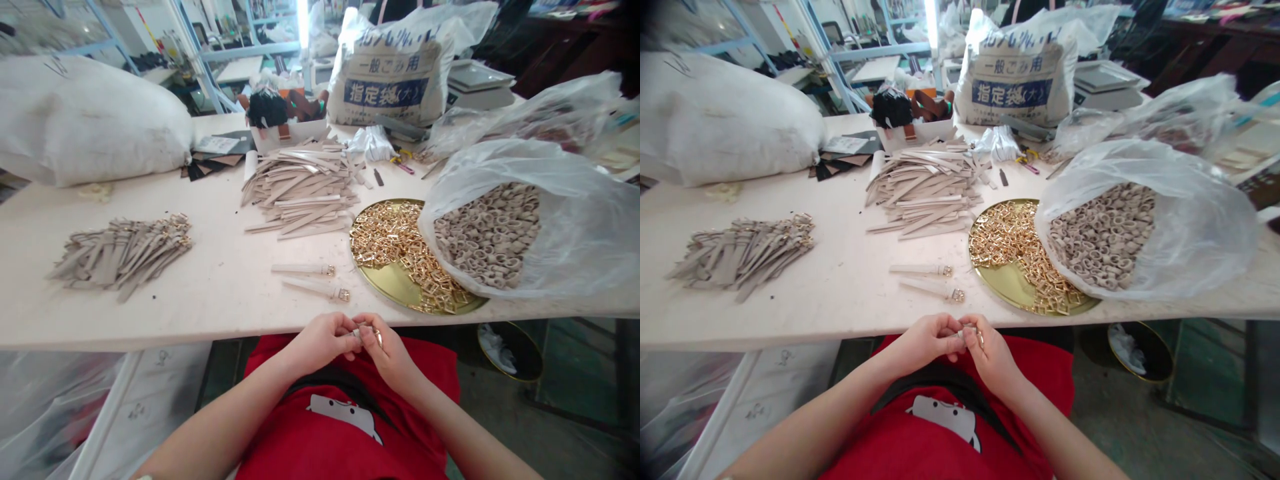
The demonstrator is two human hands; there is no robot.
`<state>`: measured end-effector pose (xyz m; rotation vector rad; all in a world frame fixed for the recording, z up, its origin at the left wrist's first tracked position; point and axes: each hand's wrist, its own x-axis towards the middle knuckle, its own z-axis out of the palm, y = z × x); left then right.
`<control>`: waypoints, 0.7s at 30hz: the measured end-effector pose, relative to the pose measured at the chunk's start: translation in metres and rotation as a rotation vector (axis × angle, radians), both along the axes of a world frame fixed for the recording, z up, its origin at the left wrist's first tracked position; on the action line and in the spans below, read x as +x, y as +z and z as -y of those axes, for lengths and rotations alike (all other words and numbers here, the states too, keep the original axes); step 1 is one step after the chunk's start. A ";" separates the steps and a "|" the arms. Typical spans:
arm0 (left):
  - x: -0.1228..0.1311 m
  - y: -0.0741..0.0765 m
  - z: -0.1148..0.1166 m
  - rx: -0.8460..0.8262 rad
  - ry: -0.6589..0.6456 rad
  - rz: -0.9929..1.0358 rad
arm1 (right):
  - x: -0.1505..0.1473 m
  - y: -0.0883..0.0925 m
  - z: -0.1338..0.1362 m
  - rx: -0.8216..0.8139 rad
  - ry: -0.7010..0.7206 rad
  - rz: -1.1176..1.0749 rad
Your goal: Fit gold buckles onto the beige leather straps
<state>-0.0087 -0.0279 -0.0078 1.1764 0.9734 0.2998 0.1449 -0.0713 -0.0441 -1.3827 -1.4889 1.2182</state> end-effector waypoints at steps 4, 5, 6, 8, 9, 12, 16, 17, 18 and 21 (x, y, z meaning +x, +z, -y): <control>-0.002 0.009 -0.013 0.091 -0.075 -0.001 | -0.006 0.001 -0.012 -0.074 0.044 -0.147; -0.004 0.012 -0.017 0.122 -0.100 -0.004 | -0.006 0.002 -0.016 -0.078 0.038 -0.149; -0.006 0.014 -0.021 0.162 -0.122 -0.030 | -0.005 0.002 -0.021 -0.064 0.030 -0.126; -0.012 0.017 -0.030 0.271 -0.160 -0.139 | -0.006 0.001 -0.032 0.002 0.004 -0.028; -0.014 0.016 -0.035 0.336 -0.176 -0.201 | -0.006 0.000 -0.039 0.039 -0.010 0.020; -0.017 0.010 -0.051 0.542 -0.202 -0.321 | -0.011 -0.004 -0.061 0.109 -0.029 0.089; -0.023 -0.006 -0.077 0.832 -0.185 -0.525 | -0.014 -0.015 -0.085 0.193 -0.075 0.262; -0.026 -0.010 -0.083 0.907 -0.193 -0.585 | -0.015 -0.019 -0.088 0.235 -0.104 0.321; -0.030 -0.014 -0.088 0.979 -0.205 -0.637 | -0.016 -0.023 -0.089 0.282 -0.138 0.364; -0.042 -0.024 -0.096 1.133 -0.253 -0.727 | -0.027 -0.037 -0.088 0.379 -0.228 0.347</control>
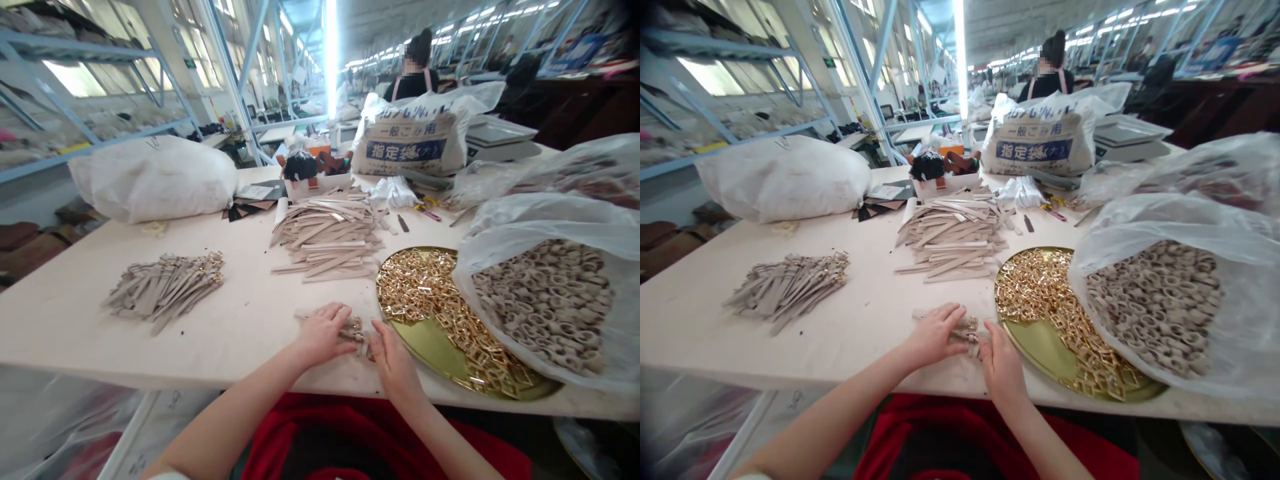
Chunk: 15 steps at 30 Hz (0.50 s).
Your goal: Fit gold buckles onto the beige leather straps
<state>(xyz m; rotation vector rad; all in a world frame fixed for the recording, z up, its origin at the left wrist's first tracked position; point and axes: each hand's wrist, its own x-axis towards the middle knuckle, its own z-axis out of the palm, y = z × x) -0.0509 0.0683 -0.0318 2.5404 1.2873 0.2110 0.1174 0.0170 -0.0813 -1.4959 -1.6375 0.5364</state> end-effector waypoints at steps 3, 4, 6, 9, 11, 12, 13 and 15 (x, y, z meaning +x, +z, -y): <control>-0.009 -0.010 0.003 0.046 -0.034 -0.039 | -0.022 -0.007 -0.003 0.014 0.000 -0.103; -0.011 -0.014 0.006 0.054 -0.025 -0.041 | -0.031 -0.007 -0.006 0.008 0.011 -0.134; -0.018 -0.019 0.011 0.069 0.030 -0.043 | -0.044 -0.006 -0.013 -0.011 0.042 -0.189; -0.029 -0.019 0.014 0.080 0.105 -0.054 | -0.053 -0.001 -0.024 -0.040 0.100 -0.266; -0.033 -0.013 0.004 0.098 0.131 -0.052 | -0.050 0.002 -0.027 -0.031 0.115 -0.304; -0.032 -0.008 -0.005 0.108 0.147 -0.060 | -0.047 0.004 -0.027 -0.011 0.105 -0.308; -0.029 -0.003 -0.017 0.120 0.168 -0.070 | -0.044 0.006 -0.026 0.015 0.088 -0.302; -0.017 0.006 -0.046 0.115 0.213 -0.129 | -0.037 0.013 -0.021 0.072 0.069 -0.262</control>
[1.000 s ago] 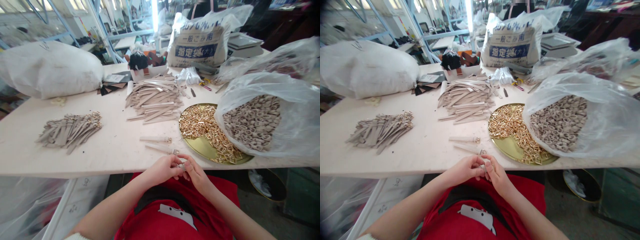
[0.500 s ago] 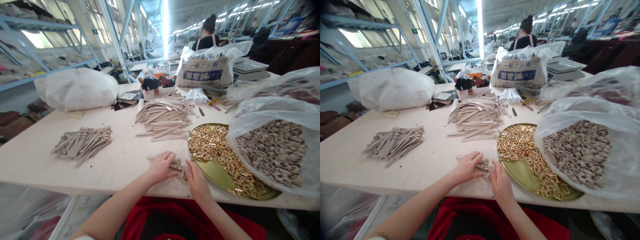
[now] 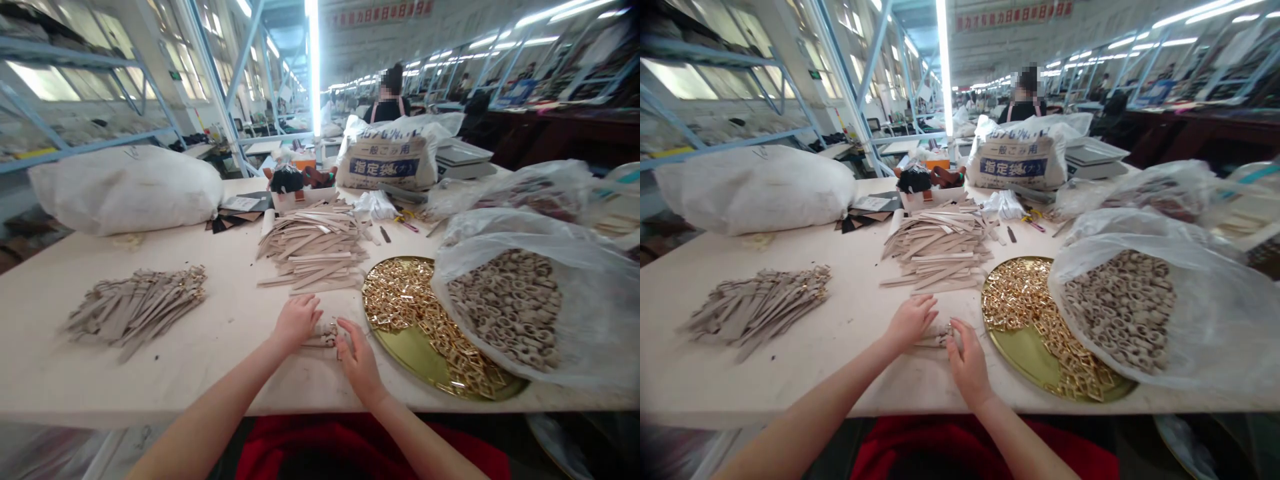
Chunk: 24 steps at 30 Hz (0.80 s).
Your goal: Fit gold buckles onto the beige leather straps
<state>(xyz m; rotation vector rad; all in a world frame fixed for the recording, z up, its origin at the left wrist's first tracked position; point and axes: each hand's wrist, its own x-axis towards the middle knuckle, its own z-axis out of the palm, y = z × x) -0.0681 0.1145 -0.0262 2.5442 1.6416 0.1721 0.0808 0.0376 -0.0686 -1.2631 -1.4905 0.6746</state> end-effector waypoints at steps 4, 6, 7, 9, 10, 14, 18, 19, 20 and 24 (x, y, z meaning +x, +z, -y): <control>0.030 0.005 -0.054 -0.029 0.042 -0.006 | 0.025 0.018 0.011 0.075 0.033 0.118; 0.039 0.002 -0.068 -0.047 0.068 -0.018 | 0.049 0.027 0.013 0.104 0.006 0.194; 0.040 0.001 -0.071 -0.059 0.074 -0.025 | 0.066 0.031 0.012 0.119 -0.033 0.233; 0.039 0.000 -0.070 -0.081 0.068 -0.037 | 0.107 0.037 0.009 0.133 -0.163 0.307; 0.037 0.001 -0.067 -0.088 0.061 -0.039 | 0.130 0.039 0.006 0.117 -0.255 0.348; 0.030 0.020 -0.038 -0.061 0.079 -0.030 | 0.222 0.043 -0.013 -0.100 -0.601 0.586; 0.037 0.048 0.008 -0.133 0.110 0.124 | 0.277 0.039 -0.030 -0.234 -0.631 0.697; 0.040 0.053 0.020 -0.194 0.090 0.200 | 0.284 0.037 -0.033 -0.272 -0.620 0.726; 0.045 0.055 0.032 -0.268 0.066 0.291 | 0.288 0.035 -0.035 -0.307 -0.606 0.752; 0.064 0.054 0.079 -0.641 0.031 0.715 | 0.292 0.030 -0.038 -0.396 -0.554 0.822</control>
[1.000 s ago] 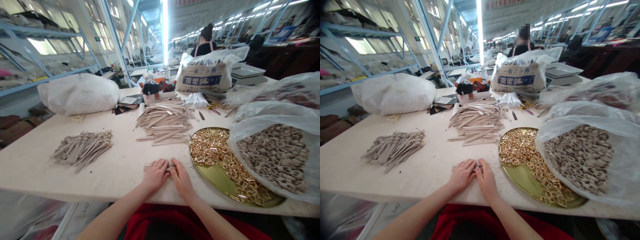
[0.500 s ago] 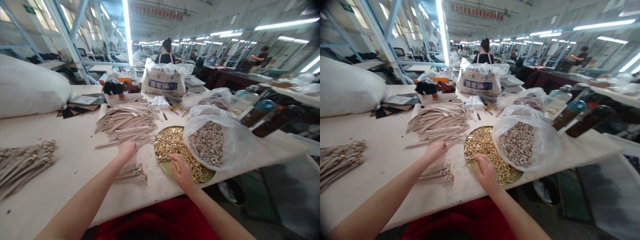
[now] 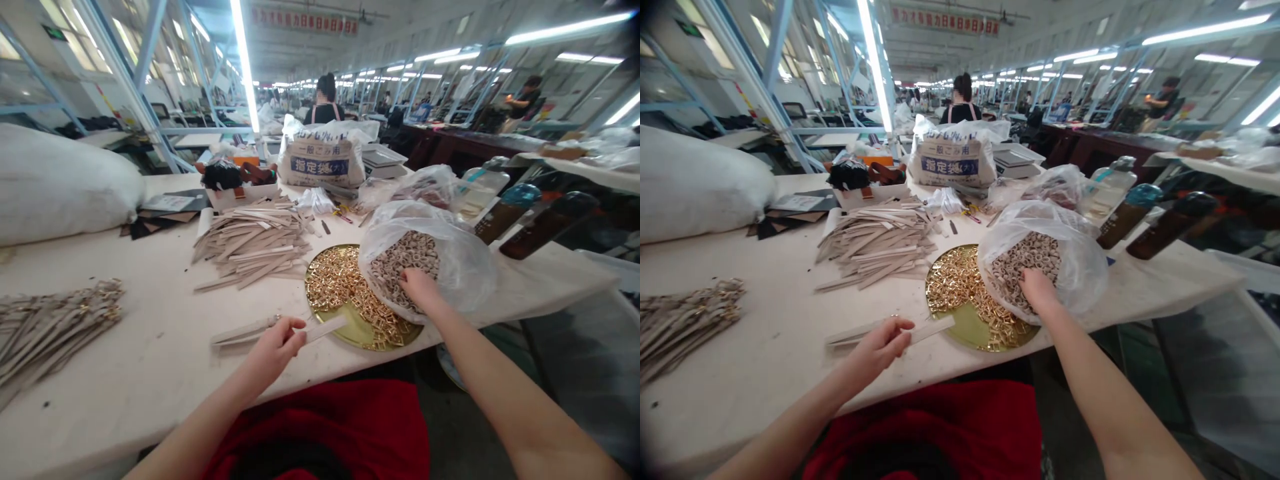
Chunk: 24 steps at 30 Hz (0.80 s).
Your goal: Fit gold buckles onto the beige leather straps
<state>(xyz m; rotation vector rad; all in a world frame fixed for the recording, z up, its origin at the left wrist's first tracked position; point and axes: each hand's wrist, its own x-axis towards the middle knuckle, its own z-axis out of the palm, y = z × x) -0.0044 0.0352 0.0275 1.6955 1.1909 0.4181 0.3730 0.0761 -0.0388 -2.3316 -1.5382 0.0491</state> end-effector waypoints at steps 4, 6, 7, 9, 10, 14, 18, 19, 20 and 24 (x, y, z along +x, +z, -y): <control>0.014 -0.002 0.035 -0.427 0.038 0.210 | -0.002 0.006 0.008 -0.023 0.014 0.013; 0.018 0.000 0.044 -0.532 0.099 0.267 | -0.010 0.014 0.018 0.008 0.021 -0.011; 0.019 0.002 0.047 -0.564 0.123 0.290 | -0.018 0.019 0.025 0.030 0.027 -0.066; 0.020 0.003 0.050 -0.612 0.147 0.337 | -0.042 0.028 0.042 0.060 0.071 -0.318; 0.021 0.004 0.050 -0.632 0.153 0.358 | -0.058 0.032 0.051 0.043 0.112 -0.503; 0.021 0.002 0.050 -0.664 0.189 0.403 | -0.123 0.033 0.081 -0.052 0.293 -1.212; 0.019 -0.003 0.049 -0.640 0.182 0.361 | -0.161 0.025 0.089 -0.032 0.175 -1.564; 0.018 -0.005 0.049 -0.620 0.174 0.335 | -0.165 0.023 0.088 -0.020 0.144 -1.608; 0.017 -0.007 0.048 -0.597 0.164 0.309 | -0.169 0.021 0.088 -0.014 0.125 -1.639; 0.013 -0.017 0.044 -0.507 0.036 0.282 | -0.178 0.015 0.091 -0.106 0.198 -1.620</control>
